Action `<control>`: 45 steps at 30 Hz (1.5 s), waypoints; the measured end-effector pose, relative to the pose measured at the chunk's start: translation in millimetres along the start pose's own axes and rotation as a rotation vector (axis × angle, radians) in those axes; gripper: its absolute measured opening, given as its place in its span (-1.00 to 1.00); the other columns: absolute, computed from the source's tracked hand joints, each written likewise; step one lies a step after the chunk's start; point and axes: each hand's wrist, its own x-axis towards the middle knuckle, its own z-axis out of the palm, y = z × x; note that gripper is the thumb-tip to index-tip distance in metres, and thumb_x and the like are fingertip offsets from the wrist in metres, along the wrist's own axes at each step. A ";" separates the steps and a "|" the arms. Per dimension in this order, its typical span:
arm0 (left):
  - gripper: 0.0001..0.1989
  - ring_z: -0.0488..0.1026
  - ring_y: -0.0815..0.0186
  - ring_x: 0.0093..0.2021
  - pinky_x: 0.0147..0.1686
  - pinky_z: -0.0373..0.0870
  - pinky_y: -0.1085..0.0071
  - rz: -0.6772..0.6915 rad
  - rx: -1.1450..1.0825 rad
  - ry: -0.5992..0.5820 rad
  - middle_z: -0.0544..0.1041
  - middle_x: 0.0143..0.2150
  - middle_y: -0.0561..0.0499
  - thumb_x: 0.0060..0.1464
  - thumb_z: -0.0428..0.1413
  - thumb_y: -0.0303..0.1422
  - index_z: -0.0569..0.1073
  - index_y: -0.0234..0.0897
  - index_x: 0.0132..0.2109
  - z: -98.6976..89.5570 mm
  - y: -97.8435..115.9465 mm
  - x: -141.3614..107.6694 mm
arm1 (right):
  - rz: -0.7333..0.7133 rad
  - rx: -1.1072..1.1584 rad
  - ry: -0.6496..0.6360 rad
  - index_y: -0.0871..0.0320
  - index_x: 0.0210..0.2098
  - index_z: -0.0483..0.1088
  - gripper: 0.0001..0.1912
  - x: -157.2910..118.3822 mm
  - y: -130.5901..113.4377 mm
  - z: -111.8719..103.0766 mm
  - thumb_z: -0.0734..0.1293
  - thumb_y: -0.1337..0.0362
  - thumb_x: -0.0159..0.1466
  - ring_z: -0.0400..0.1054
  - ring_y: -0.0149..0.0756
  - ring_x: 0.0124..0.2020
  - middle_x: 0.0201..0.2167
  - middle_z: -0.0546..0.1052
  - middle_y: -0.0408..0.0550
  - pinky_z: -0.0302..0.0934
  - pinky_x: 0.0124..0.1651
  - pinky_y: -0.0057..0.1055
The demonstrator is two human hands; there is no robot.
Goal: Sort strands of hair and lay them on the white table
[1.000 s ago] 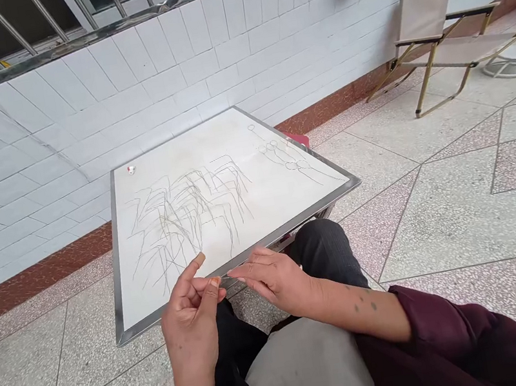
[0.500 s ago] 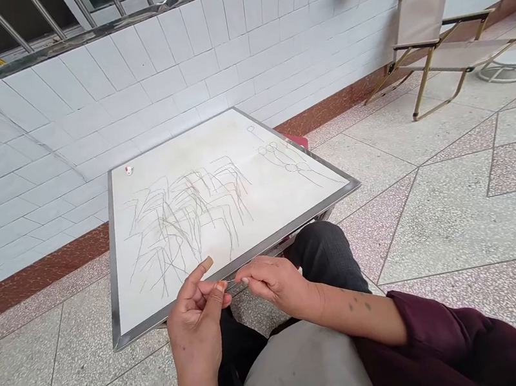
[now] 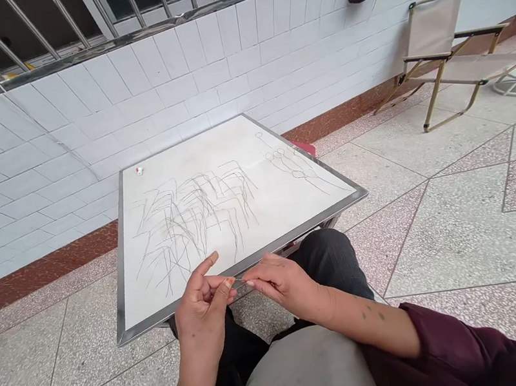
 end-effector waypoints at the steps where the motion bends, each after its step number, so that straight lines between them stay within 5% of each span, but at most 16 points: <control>1: -0.41 0.53 0.28 -0.33 -0.21 0.52 0.28 0.004 0.014 -0.016 0.59 -0.30 0.01 0.05 0.21 -0.13 0.39 -0.21 0.21 -2.5 0.1 0.6 | 0.040 0.030 0.016 0.10 -0.21 0.51 -0.78 0.2 -0.7 -0.3 0.22 0.24 0.42 0.38 -0.29 -0.35 -0.40 0.60 -0.09 0.30 -0.23 -0.36; 9: -0.35 0.43 0.34 -0.44 -0.40 0.45 0.39 0.011 0.009 -0.001 0.57 -0.33 0.02 0.07 0.17 -0.06 0.33 -0.21 0.26 -19.1 -7.1 -2.1 | 0.364 0.229 0.039 0.06 -0.28 0.50 -0.80 -4.8 0.6 -1.6 0.26 0.19 0.35 0.40 -0.35 -0.47 -0.48 0.56 -0.16 0.25 -0.40 -0.45; 20: -0.39 0.44 0.34 -0.42 -0.35 0.45 0.39 0.045 -0.053 0.053 0.57 -0.34 0.01 0.07 0.19 -0.10 0.39 -0.26 0.22 -21.6 -18.3 -0.4 | 0.629 0.383 0.138 0.10 -0.30 0.45 -0.76 0.5 17.5 -17.0 0.27 0.07 0.30 0.18 -0.46 -0.64 -0.49 0.52 -0.18 0.11 -0.57 -0.50; 25: -0.35 0.46 0.30 -0.39 -0.36 0.44 0.38 0.012 -0.027 0.116 0.58 -0.33 -0.03 0.03 0.19 -0.02 0.42 -0.30 0.18 -28.3 -43.4 13.4 | 0.643 0.415 0.227 0.11 -0.28 0.45 -0.75 14.6 40.7 -32.3 0.28 0.06 0.29 0.21 -0.44 -0.59 -0.44 0.55 -0.15 0.17 -0.50 -0.48; 32: -0.41 0.49 0.23 -0.40 -0.35 0.46 0.29 0.084 0.082 0.114 0.59 -0.30 -0.07 0.07 0.12 0.04 0.49 -0.29 0.08 -1.9 -95.3 47.8 | 0.647 0.351 0.320 0.15 -0.31 0.46 -0.70 48.7 96.3 -37.3 0.31 0.02 0.20 0.32 -0.35 -0.45 -0.42 0.57 -0.07 0.25 -0.41 -0.43; 38: -0.51 0.56 0.03 -0.07 -0.07 0.46 0.14 0.213 0.183 0.181 0.62 -0.14 -0.14 0.14 0.05 0.01 0.51 -0.19 0.07 12.2 -110.6 84.4 | 0.675 0.319 0.397 0.17 -0.27 0.45 -0.71 104.9 159.3 -50.7 0.30 0.07 0.23 0.35 -0.35 -0.38 -0.36 0.58 -0.05 0.27 -0.33 -0.42; 45: -0.51 0.55 -0.02 -0.02 -0.02 0.45 0.08 0.159 0.305 0.207 0.62 -0.14 -0.12 0.20 -0.10 0.01 0.53 -0.07 0.06 20.9 -133.5 107.5 | 0.789 0.248 0.346 0.22 -0.02 0.40 -0.72 180.3 242.3 -64.5 0.29 0.17 0.38 0.44 -0.26 -0.16 -0.09 0.51 0.01 0.39 -0.10 -0.24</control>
